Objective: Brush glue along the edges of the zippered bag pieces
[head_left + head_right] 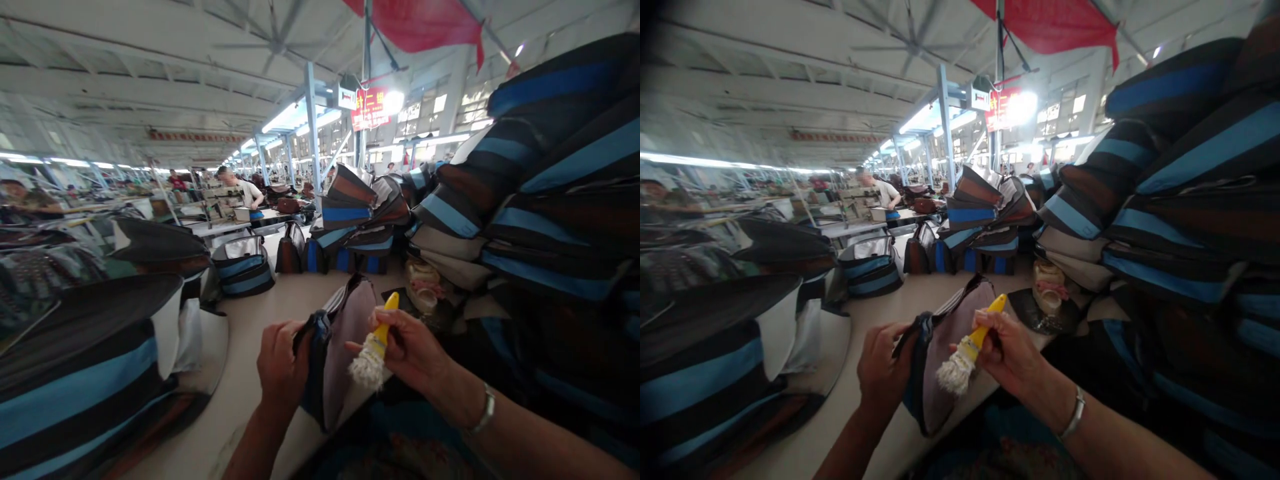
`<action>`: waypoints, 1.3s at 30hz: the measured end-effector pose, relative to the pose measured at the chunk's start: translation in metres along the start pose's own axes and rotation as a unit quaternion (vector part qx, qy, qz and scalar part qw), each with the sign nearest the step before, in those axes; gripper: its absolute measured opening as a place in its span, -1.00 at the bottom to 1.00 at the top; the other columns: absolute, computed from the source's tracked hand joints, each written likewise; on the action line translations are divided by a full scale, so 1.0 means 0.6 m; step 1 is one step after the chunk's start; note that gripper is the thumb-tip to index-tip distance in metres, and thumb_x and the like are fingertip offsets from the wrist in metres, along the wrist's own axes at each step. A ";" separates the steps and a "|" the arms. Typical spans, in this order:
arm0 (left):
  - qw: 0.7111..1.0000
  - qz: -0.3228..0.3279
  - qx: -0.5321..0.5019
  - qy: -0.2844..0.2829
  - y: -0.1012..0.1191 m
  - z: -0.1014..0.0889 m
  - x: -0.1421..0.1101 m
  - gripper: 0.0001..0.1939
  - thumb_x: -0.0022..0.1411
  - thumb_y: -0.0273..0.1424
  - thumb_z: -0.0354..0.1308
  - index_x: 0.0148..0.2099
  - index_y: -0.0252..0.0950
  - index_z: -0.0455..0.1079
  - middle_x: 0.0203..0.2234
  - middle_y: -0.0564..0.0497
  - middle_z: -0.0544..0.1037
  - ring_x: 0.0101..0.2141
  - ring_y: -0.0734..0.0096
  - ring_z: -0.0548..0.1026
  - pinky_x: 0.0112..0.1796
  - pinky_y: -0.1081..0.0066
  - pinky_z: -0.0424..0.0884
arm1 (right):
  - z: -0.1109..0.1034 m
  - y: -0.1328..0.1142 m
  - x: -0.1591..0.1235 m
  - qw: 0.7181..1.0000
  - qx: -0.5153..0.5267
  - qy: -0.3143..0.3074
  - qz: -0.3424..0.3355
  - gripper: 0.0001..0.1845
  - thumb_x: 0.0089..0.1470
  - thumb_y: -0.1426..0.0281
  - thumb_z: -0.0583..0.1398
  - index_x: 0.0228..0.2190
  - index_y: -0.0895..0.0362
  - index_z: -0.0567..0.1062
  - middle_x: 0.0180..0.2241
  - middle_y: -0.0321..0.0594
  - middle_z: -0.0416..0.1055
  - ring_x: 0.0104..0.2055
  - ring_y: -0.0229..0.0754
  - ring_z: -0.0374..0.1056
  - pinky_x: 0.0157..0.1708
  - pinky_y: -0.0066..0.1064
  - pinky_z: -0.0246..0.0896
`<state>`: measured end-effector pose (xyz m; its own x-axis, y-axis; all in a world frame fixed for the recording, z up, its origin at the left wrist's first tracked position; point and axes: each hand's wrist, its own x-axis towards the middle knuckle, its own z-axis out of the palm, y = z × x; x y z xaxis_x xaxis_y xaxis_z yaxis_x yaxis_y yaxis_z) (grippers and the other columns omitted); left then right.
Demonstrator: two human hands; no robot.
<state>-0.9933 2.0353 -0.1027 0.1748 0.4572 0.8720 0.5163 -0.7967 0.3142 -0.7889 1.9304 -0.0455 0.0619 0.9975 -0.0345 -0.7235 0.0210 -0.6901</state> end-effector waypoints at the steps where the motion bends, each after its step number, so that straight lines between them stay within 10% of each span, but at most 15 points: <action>1: 0.999 -0.031 0.021 0.013 -0.002 -0.002 -0.010 -0.87 0.24 -0.36 0.22 -0.18 -0.28 0.39 -0.30 0.00 0.45 -0.25 0.37 0.45 -0.22 0.40 0.40 | 0.001 0.015 0.008 1.000 0.021 0.004 -0.001 -0.77 -0.02 0.35 0.33 -0.58 0.19 0.45 -0.81 -0.45 0.15 -0.74 -0.44 -0.10 -0.45 -0.42 0.34; 6: 0.985 -0.157 -0.019 -0.064 0.007 -0.038 -0.069 -0.81 0.36 -0.27 0.01 -0.19 -0.25 0.38 -0.31 0.01 0.48 -0.29 0.39 0.48 -0.26 0.41 0.43 | 0.021 0.049 0.055 0.995 0.076 0.048 -0.033 -0.75 -0.08 0.36 0.38 -0.59 0.19 0.44 -0.79 -0.45 0.16 -0.77 -0.45 -0.10 -0.74 -0.61 -0.06; 12: 0.996 -0.066 -0.013 -0.061 0.019 -0.046 -0.122 -0.49 0.30 -0.24 0.13 0.23 -0.32 0.23 0.02 -0.19 0.41 0.04 0.21 0.42 0.01 0.29 0.42 | 0.043 0.070 0.071 0.995 0.088 0.048 -0.019 -0.74 -0.09 0.36 0.37 -0.60 0.18 0.41 -0.76 -0.43 0.20 -0.74 -0.44 -0.05 -0.62 -0.50 0.17; 20: 0.977 -0.153 -0.129 -0.070 0.036 -0.032 -0.041 -0.73 0.35 -0.35 0.05 0.00 -0.32 0.45 -0.29 -0.04 0.56 -0.23 0.38 0.54 -0.17 0.47 0.45 | 0.065 -0.020 0.045 0.983 -0.025 0.097 -0.155 -0.70 -0.14 0.31 0.44 -0.53 0.17 0.43 -0.70 -0.45 0.20 -0.69 -0.44 -0.01 -0.59 -0.56 0.17; 27: 0.930 -0.242 -0.241 -0.132 0.086 -0.042 0.019 -0.68 0.33 -0.24 0.07 0.06 -0.21 0.45 -0.12 0.02 0.57 -0.11 0.33 0.50 -0.06 0.43 0.37 | 0.104 -0.048 0.023 0.863 -0.356 0.051 -0.356 -0.78 0.11 0.27 0.27 -0.48 0.11 0.44 -0.65 -0.40 0.22 -0.60 -0.33 0.10 -0.61 -0.51 0.02; 33: 0.919 -0.269 -0.254 -0.139 0.108 -0.046 0.025 -0.70 0.32 -0.20 0.07 -0.07 -0.26 0.48 -0.36 0.07 0.52 -0.30 0.39 0.46 -0.25 0.48 0.34 | 0.128 -0.041 0.050 0.612 -0.610 0.031 -0.502 -0.76 0.18 0.33 0.15 -0.50 0.14 0.42 -0.51 -0.23 0.38 -0.45 -0.18 0.32 -0.30 -0.29 0.23; 39: 0.917 -0.288 -0.242 -0.133 0.104 -0.048 0.024 -0.70 0.29 -0.16 0.09 -0.18 -0.28 0.47 -0.43 0.08 0.49 -0.36 0.38 0.43 -0.32 0.49 0.31 | 0.118 -0.037 0.051 0.674 -0.546 -0.015 -0.497 -0.80 0.23 0.34 0.15 -0.44 0.07 0.46 -0.44 -0.25 0.43 -0.36 -0.17 0.38 -0.22 -0.32 0.29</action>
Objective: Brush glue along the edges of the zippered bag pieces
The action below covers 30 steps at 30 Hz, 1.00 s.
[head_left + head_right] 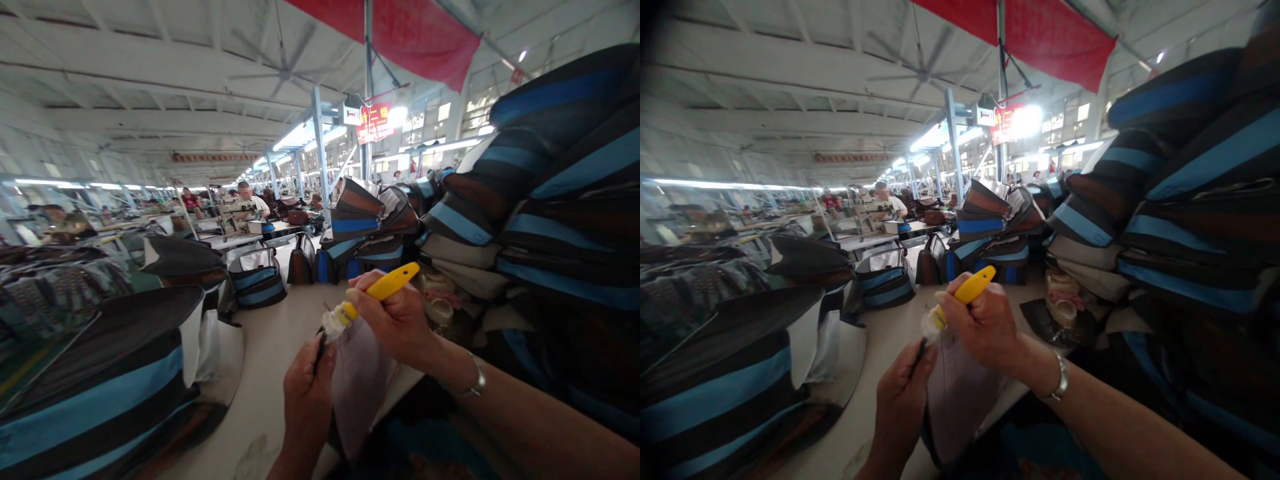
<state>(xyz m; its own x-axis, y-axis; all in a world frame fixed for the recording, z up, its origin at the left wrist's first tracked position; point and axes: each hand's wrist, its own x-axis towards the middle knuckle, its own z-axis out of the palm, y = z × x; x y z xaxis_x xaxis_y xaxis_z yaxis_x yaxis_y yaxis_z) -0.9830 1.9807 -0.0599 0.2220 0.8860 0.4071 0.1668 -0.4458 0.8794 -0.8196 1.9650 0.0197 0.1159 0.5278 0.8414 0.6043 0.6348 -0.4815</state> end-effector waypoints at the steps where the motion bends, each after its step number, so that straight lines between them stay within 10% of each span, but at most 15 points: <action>1: 1.000 -0.007 -0.003 0.007 -0.001 -0.001 0.000 -0.69 0.28 -0.16 0.09 -0.17 -0.28 0.48 -0.42 0.08 0.49 -0.36 0.38 0.43 -0.32 0.48 0.32 | 0.001 0.004 -0.004 1.000 0.005 -0.025 -0.006 -0.81 0.23 0.35 0.15 -0.43 0.06 0.48 -0.43 -0.25 0.43 -0.33 -0.16 0.39 -0.17 -0.30 0.29; 8: 0.998 -0.062 -0.007 0.033 -0.003 -0.014 -0.002 -0.61 0.25 -0.10 0.13 -0.05 -0.26 0.49 -0.33 0.08 0.55 -0.23 0.31 0.48 -0.21 0.46 0.35 | -0.006 0.025 -0.014 0.999 0.029 -0.002 -0.021 -0.86 0.19 0.40 0.18 -0.42 0.04 0.48 -0.44 -0.27 0.38 -0.26 -0.13 0.37 -0.01 -0.24 0.24; 19: 0.992 -0.098 -0.020 0.078 -0.003 -0.020 -0.013 -0.52 0.19 -0.05 0.16 0.00 -0.29 0.51 -0.20 0.00 0.62 -0.16 0.19 0.53 -0.18 0.40 0.42 | 0.005 0.073 -0.023 0.991 0.023 0.072 0.111 -0.78 0.20 0.33 0.20 -0.49 0.07 0.44 -0.57 -0.34 0.32 -0.53 -0.25 0.22 -0.47 -0.39 0.07; 30: 0.990 -0.115 -0.040 0.073 -0.015 -0.021 -0.026 -0.51 0.18 -0.04 0.17 -0.01 -0.31 0.48 -0.21 0.00 0.60 -0.20 0.26 0.52 -0.21 0.45 0.43 | 0.049 -0.018 -0.020 0.987 0.109 0.009 0.115 -0.73 0.23 0.31 0.13 -0.50 0.09 0.41 -0.55 -0.33 0.33 -0.50 -0.27 0.23 -0.44 -0.42 0.10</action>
<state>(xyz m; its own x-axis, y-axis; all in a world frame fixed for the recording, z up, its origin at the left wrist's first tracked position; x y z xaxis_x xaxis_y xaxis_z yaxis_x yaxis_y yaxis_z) -1.0002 1.9728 -0.0711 0.0443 0.9744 0.2204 0.1181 -0.2241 0.9674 -0.8504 1.9683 0.0077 0.2448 0.6636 0.7069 0.3768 0.6066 -0.7000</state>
